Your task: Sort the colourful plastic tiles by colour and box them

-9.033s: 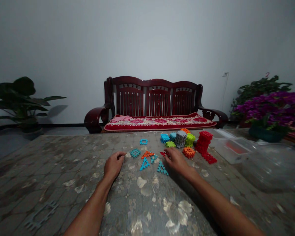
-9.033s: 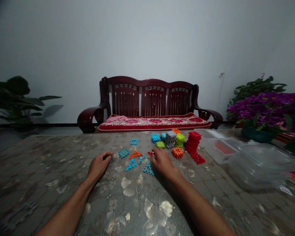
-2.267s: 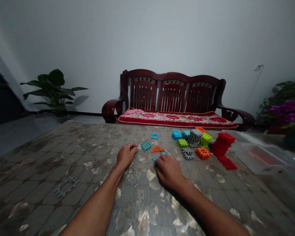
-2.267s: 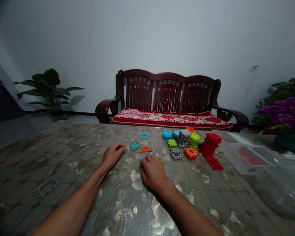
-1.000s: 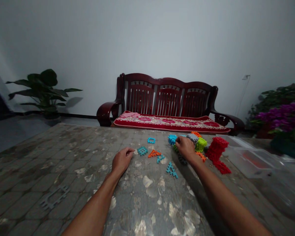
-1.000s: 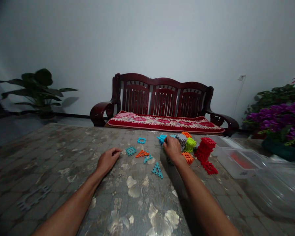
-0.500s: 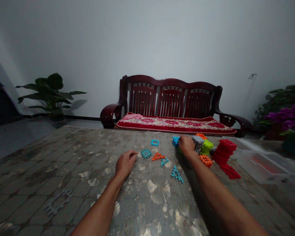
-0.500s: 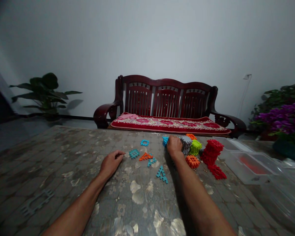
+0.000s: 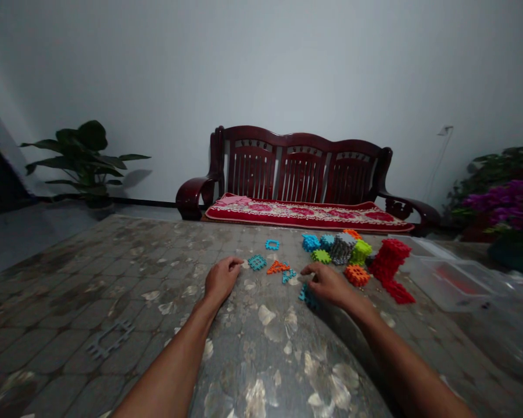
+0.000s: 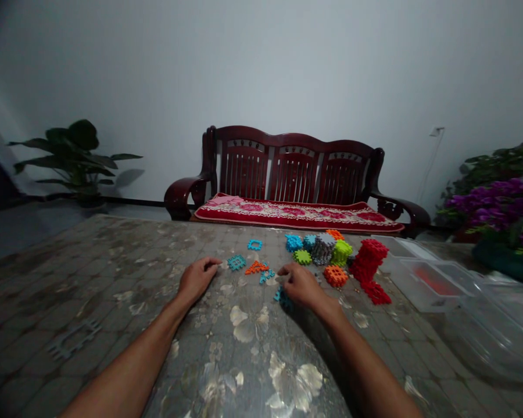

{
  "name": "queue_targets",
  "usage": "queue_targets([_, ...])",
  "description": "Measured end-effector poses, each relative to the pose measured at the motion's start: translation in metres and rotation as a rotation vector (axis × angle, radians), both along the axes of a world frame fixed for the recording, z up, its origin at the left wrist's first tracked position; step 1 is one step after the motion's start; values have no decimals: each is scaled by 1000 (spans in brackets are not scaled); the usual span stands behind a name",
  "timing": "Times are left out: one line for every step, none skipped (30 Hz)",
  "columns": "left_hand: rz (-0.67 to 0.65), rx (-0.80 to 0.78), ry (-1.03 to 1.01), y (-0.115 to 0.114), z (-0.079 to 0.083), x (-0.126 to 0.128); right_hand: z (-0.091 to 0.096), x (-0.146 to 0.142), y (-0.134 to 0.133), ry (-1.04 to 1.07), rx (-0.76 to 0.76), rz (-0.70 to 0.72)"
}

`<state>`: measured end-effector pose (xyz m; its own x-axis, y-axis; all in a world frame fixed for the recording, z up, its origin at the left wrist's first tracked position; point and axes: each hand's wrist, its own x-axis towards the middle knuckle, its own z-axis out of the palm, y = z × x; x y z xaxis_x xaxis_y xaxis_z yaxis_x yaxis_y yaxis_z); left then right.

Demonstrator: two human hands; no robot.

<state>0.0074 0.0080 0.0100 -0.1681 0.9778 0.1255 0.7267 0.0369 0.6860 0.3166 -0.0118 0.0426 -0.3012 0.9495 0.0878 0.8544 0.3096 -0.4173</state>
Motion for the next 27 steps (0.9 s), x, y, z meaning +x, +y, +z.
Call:
queue_targets([-2, 3, -1, 0, 0, 0, -3, 3, -4, 11, 1, 50])
queue_targets([-4, 8, -2, 0, 0, 0, -6, 5, -7, 16, 8, 103])
queue_targets([-6, 13, -1, 0, 0, 0, -7, 6, -9, 15, 17, 158])
queue_targets([-8, 18, 0, 0, 0, 0, -8, 7, -11, 7, 28, 205])
queue_targets([-9, 19, 3, 0, -1, 0, -9, 8, -12, -7, 36, 237])
queue_targets([-10, 19, 7, 0, -1, 0, -8, 8, -13, -28, 42, 250])
queue_targets([-10, 16, 11, 1, -1, 0, -8, 8, -14, -54, 44, 248])
queue_targets([-9, 13, 15, 1, -2, 0, -6, 8, -14, -81, 41, 236])
queue_targets([-8, 11, 18, 1, -2, 0, -5, 7, -15, -108, 35, 220])
queue_targets([-6, 11, 20, 1, -3, -1, -4, 7, -15, -132, 26, 202])
queue_targets([-5, 12, 21, 1, -3, -1, -3, 7, -15, -155, 15, 183])
queue_targets([-3, 14, 23, 1, -4, -1, -2, 7, -15, -174, 7, 162])
queue_targets([-1, 14, 25, 1, -4, -1, -2, 6, -16, -191, 0, 139])
queue_targets([1, 14, 28, 1, -4, -1, -2, 6, -16, -205, -6, 113])
queue_targets([2, 14, 33, 1, -4, -1, -2, 6, -17, -219, -13, 84])
queue_targets([2, 16, 37, 0, -4, -1, -3, 5, -17, -229, -19, 56])
queue_targets([1, 18, 40, 0, -4, -1, -4, 5, -18, -234, -23, 30])
queue_targets([1, 19, 42, 0, -3, -1, -4, 4, -19, -233, -24, 7])
queue_targets([2, 19, 42, 0, -3, -1, -5, 3, -20, -228, -24, -12])
queue_targets([3, 17, 42, 0, -2, -1, -5, 3, -20, -221, -23, -21])
queue_targets([5, 13, 42, -1, -2, -1, -6, 2, -21, -218, -23, -24])
queue_targets([7, 10, 41, -1, -1, -1, -5, 2, -21, -218, -25, -23])
queue_targets([6, 10, 40, -1, -1, -1, -5, 1, -22, -223, -25, -25])
queue_targets([2, 11, 37, -1, 0, 0, -5, 1, -22, -232, -25, -29])
queue_targets([-3, 14, 33, -1, 0, 0, -4, 0, -22, -244, -24, -34])
queue_targets([-6, 16, 29, -1, 0, 0, -4, 0, -22, -256, -23, -41])
queue_targets([-9, 15, 25, -1, 0, 0, -3, -1, -22, -267, -21, -46])
